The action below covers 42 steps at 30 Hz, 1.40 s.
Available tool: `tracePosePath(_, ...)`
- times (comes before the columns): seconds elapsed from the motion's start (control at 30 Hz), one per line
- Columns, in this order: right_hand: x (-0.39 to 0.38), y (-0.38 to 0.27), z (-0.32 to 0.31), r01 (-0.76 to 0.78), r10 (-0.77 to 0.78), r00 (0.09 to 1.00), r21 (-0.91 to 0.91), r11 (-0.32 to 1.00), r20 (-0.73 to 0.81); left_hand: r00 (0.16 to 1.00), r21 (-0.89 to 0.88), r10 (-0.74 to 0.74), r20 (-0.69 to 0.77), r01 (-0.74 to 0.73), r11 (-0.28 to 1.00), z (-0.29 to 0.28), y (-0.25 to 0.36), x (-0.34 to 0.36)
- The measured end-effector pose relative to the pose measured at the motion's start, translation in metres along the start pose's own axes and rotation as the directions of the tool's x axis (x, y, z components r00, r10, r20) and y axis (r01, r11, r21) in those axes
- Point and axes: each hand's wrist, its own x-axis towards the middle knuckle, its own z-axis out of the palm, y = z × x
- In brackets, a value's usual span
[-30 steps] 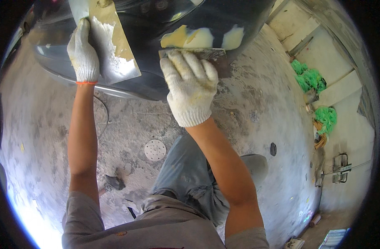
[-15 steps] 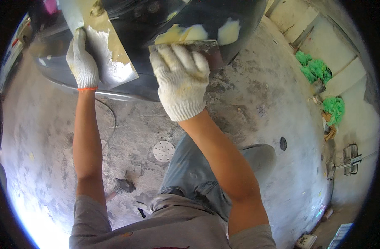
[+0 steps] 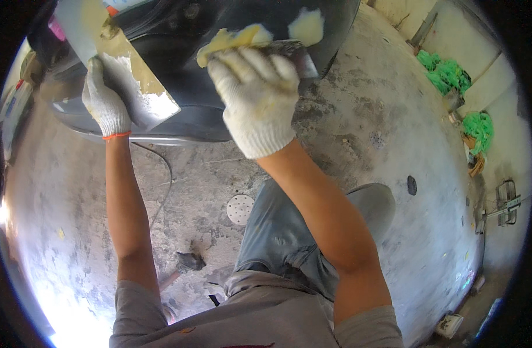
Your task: The person applies yellow body filler to a black car's hood and rear bumper using a small scraper and a larger metal palette. The person spreads the filler in smooth strokes across the surfaces.
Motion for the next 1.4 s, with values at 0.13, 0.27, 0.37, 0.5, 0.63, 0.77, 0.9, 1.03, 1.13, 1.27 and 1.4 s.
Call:
tracePosePath(0.13,-0.021,-0.015,-0.008,0.004,-0.004,0.999,0.009,1.000,0.038,1.000,-0.049,-0.002,0.009,0.002,0.999,0.000,0.004,0.000)
tracePosePath(0.27,-0.007,-0.006,-0.021,-0.037,0.037,0.999,-0.021,0.999,0.002,1.000,-0.050,-0.011,0.019,0.012,0.999,0.001,0.004,-0.002)
tracePosePath(0.37,0.021,0.024,-0.015,-0.106,0.100,0.985,-0.040,0.994,-0.143,0.999,-0.086,-0.029,0.022,0.031,0.996,0.001,0.003,-0.001)
tracePosePath(0.5,0.020,0.033,-0.002,-0.077,0.076,0.992,0.002,0.997,-0.101,1.000,-0.083,-0.015,0.005,0.016,0.996,0.000,0.000,0.001)
tracePosePath(0.63,-0.020,0.006,-0.008,-0.030,0.032,0.999,0.037,0.999,-0.038,1.000,-0.090,-0.019,0.006,0.020,0.996,0.000,0.001,0.001)
tracePosePath(0.77,-0.027,0.007,-0.022,-0.020,0.022,0.999,-0.052,0.998,0.033,0.999,-0.088,-0.029,0.031,0.031,0.996,0.001,0.005,-0.002)
tracePosePath(0.9,0.012,0.044,-0.015,-0.115,0.109,0.983,-0.031,0.993,-0.151,0.999,-0.113,-0.034,0.038,0.038,0.993,0.000,0.007,-0.002)
tracePosePath(1.03,0.033,0.063,-0.001,-0.130,0.131,0.978,0.015,0.991,-0.160,0.997,-0.071,-0.053,0.049,0.056,0.996,-0.003,0.004,-0.001)
tracePosePath(1.13,0.017,0.051,-0.002,-0.046,0.043,0.993,-0.023,0.999,-0.114,1.000,-0.031,-0.016,0.023,0.017,0.999,-0.005,0.003,-0.003)
tracePosePath(1.27,-0.017,0.025,-0.019,-0.023,0.026,0.999,0.074,0.997,-0.039,1.000,-0.077,-0.027,0.014,0.028,0.997,0.000,0.004,-0.005)
tracePosePath(1.4,-0.014,0.024,-0.030,-0.018,0.018,0.999,0.006,1.000,-0.038,0.999,-0.112,-0.040,0.027,0.042,0.993,0.003,0.007,-0.003)
